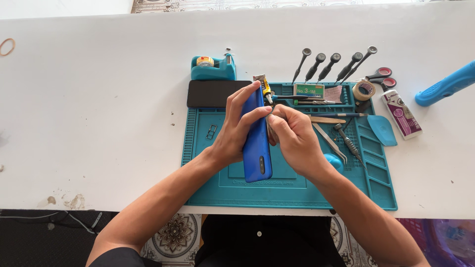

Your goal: The person removes the back cover of a blue smartphone using a plastic pry tool and a screwdriver. They then detach the screen assembly from the phone body and place it on the workbench.

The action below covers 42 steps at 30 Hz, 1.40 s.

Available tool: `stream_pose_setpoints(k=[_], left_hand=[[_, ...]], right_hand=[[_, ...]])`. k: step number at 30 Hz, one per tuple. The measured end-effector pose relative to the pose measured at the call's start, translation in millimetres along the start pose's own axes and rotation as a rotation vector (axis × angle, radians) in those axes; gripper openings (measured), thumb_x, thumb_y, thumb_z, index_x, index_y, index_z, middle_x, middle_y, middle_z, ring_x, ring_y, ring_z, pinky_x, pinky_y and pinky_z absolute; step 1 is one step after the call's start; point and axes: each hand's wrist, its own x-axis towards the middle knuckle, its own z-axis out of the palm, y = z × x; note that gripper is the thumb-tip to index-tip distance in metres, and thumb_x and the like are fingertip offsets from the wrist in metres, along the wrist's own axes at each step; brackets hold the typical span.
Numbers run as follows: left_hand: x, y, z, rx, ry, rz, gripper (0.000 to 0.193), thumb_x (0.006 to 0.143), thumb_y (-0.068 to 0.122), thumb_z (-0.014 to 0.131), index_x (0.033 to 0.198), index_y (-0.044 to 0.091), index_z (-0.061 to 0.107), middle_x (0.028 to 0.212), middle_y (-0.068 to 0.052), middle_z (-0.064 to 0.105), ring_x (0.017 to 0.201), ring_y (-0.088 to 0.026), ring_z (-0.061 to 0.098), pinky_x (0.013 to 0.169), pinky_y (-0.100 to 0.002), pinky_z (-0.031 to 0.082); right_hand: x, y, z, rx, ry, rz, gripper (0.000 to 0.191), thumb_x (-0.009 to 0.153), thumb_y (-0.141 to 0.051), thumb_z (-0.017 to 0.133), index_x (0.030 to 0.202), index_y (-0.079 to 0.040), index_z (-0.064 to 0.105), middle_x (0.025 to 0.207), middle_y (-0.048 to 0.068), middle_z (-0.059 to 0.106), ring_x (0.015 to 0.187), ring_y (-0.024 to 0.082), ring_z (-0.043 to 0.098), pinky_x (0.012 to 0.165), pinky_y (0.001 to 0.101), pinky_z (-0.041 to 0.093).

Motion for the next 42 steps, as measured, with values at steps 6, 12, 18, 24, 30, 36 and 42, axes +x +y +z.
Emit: stream_pose_setpoints(k=[6,12,18,24,30,36,42], left_hand=[[1.3,1.4,1.9,-0.035,0.015,-0.043,0.109,0.075,0.015,0.094,0.16,0.022,0.028,0.169,-0.016,0.022,0.155,-0.044,0.031,0.128,-0.057,0.039],[1.6,3.1,-1.8,0.02,-0.058,-0.064,0.101,0.07,0.013,0.093,0.156,0.023,0.041,0.169,-0.016,0.025,0.153,-0.042,0.034,0.126,-0.054,0.041],[2.3,4.2,-1.9,-0.129,-0.031,-0.083,0.097,0.07,0.015,0.09,0.154,0.024,0.042,0.17,-0.016,0.025,0.154,-0.041,0.035,0.126,-0.053,0.04],[2.1,7.5,1.6,-0.102,0.047,-0.13,0.095,0.074,0.017,0.091,0.153,0.022,0.04,0.169,-0.017,0.024,0.152,-0.042,0.035,0.125,-0.053,0.039],[3.0,9.1,1.1,-0.113,0.025,-0.141,0.096,0.071,0.018,0.091,0.152,0.023,0.041,0.168,-0.018,0.025,0.151,-0.042,0.035,0.125,-0.053,0.039],[2.7,10.7,1.7,-0.098,0.053,-0.162,0.092,0.075,0.018,0.09,0.152,0.022,0.04,0.169,-0.018,0.023,0.153,-0.041,0.033,0.126,-0.053,0.038],[1.2,9.6,3.4,-0.121,0.046,-0.181,0.088,0.078,0.012,0.082,0.153,0.023,0.039,0.17,-0.018,0.021,0.153,-0.042,0.029,0.128,-0.053,0.037]], right_hand=[[5.1,3.0,-3.8,0.023,0.04,0.015,0.03,0.107,-0.01,0.05,0.077,-0.008,0.047,0.068,-0.003,0.043,0.061,0.006,0.039,0.058,0.0263,0.041],[9.8,1.0,-12.2,0.046,-0.041,0.041,0.027,0.105,-0.009,0.047,0.079,-0.007,0.05,0.069,-0.004,0.043,0.063,0.007,0.04,0.06,0.0272,0.041],[9.6,3.4,-10.8,0.141,-0.081,0.092,0.024,0.103,-0.01,0.046,0.08,-0.007,0.053,0.07,-0.003,0.044,0.063,0.008,0.041,0.062,0.0281,0.043],[4.0,8.0,-4.1,0.031,-0.007,0.015,0.031,0.105,-0.01,0.049,0.075,-0.009,0.046,0.068,-0.004,0.041,0.063,0.007,0.038,0.059,0.0267,0.038],[-1.2,7.4,-2.4,0.043,-0.036,-0.008,0.029,0.105,-0.011,0.047,0.075,-0.009,0.047,0.069,-0.005,0.041,0.064,0.006,0.038,0.062,0.0262,0.041],[-4.5,5.6,0.2,-0.01,-0.007,0.007,0.029,0.104,-0.01,0.048,0.076,-0.008,0.047,0.069,-0.005,0.039,0.063,0.004,0.032,0.055,0.0239,0.031],[-6.5,2.4,1.4,-0.06,-0.017,0.007,0.027,0.103,-0.01,0.048,0.076,-0.008,0.048,0.067,-0.005,0.04,0.06,0.003,0.032,0.051,0.0235,0.03]])
